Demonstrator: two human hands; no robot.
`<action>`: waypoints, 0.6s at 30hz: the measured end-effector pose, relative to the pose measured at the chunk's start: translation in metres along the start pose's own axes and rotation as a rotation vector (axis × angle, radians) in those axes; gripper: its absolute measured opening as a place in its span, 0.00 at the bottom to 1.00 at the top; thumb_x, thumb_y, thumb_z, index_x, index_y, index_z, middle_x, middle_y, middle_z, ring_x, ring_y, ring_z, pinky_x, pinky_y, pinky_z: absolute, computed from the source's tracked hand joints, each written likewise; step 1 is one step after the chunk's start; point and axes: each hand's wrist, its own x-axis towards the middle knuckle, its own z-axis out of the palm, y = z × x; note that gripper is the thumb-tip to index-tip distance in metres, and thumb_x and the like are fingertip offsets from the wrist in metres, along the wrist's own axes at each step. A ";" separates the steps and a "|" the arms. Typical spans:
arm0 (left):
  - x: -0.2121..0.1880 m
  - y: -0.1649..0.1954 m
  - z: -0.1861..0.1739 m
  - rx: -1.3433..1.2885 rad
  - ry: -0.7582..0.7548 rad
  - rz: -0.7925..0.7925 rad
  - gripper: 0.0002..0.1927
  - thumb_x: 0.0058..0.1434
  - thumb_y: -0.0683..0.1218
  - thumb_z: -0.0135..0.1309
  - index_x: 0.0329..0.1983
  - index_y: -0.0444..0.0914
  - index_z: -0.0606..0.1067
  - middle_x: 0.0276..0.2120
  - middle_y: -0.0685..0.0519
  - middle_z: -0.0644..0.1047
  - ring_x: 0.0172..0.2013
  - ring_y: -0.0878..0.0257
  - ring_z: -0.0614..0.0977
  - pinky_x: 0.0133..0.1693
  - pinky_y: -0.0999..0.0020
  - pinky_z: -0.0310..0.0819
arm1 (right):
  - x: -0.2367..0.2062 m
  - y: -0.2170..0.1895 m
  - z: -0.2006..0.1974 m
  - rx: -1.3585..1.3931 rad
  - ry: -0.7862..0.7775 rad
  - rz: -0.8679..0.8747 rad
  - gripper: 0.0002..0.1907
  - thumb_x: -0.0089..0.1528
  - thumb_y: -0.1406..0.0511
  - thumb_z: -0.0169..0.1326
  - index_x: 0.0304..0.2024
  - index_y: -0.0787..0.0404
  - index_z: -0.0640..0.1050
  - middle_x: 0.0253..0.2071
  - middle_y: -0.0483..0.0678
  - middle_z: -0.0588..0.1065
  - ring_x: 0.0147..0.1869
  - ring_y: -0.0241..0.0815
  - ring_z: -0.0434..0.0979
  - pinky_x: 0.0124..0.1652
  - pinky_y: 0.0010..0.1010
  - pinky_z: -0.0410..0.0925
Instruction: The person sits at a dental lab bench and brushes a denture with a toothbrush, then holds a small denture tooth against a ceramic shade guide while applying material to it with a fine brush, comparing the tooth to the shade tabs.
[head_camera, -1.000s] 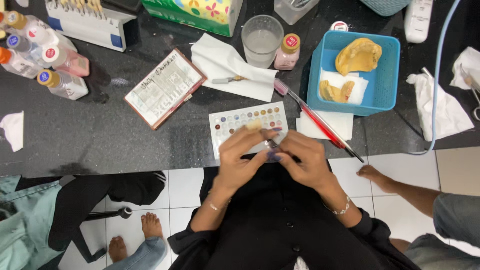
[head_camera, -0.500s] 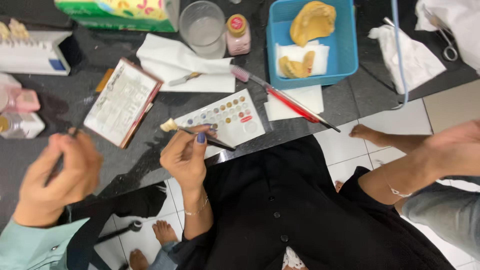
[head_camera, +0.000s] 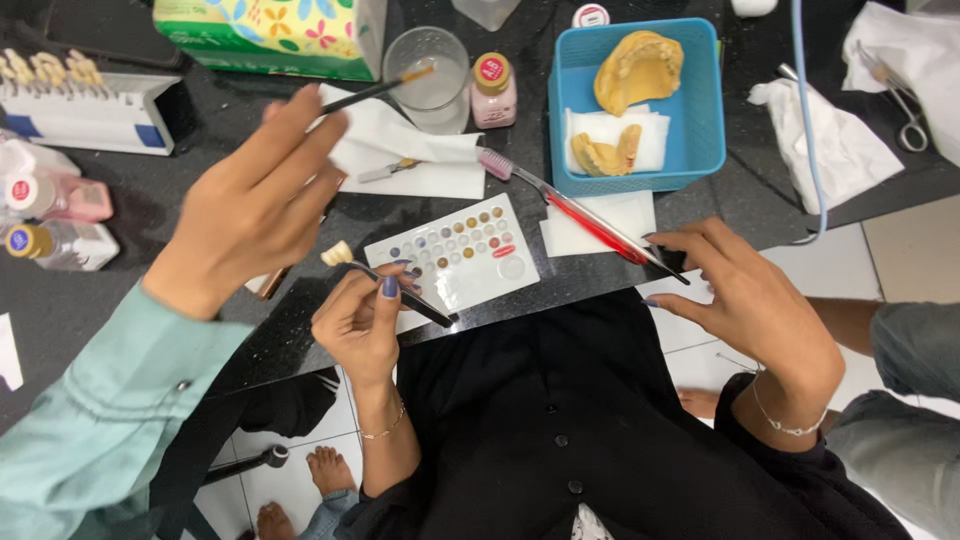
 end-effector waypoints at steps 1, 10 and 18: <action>0.000 -0.002 -0.002 -0.037 -0.017 0.005 0.07 0.66 0.37 0.57 0.40 0.25 0.80 0.36 0.43 0.81 0.31 0.65 0.81 0.32 0.78 0.74 | 0.000 0.001 0.003 -0.009 -0.006 0.005 0.30 0.51 0.64 0.66 0.58 0.53 0.76 0.46 0.47 0.73 0.41 0.44 0.79 0.36 0.35 0.72; -0.001 -0.011 -0.013 -0.052 -0.052 0.042 0.08 0.67 0.39 0.58 0.37 0.26 0.79 0.35 0.44 0.82 0.30 0.67 0.81 0.31 0.79 0.73 | -0.010 0.008 0.002 0.077 0.106 -0.031 0.24 0.56 0.72 0.61 0.56 0.56 0.79 0.45 0.49 0.78 0.37 0.43 0.80 0.36 0.33 0.73; -0.005 -0.016 -0.018 -0.095 -0.051 0.037 0.09 0.68 0.40 0.58 0.39 0.26 0.80 0.36 0.44 0.82 0.29 0.68 0.80 0.30 0.80 0.72 | -0.047 0.092 0.009 0.269 0.650 -0.272 0.08 0.73 0.75 0.58 0.54 0.68 0.77 0.46 0.53 0.76 0.44 0.41 0.78 0.44 0.26 0.72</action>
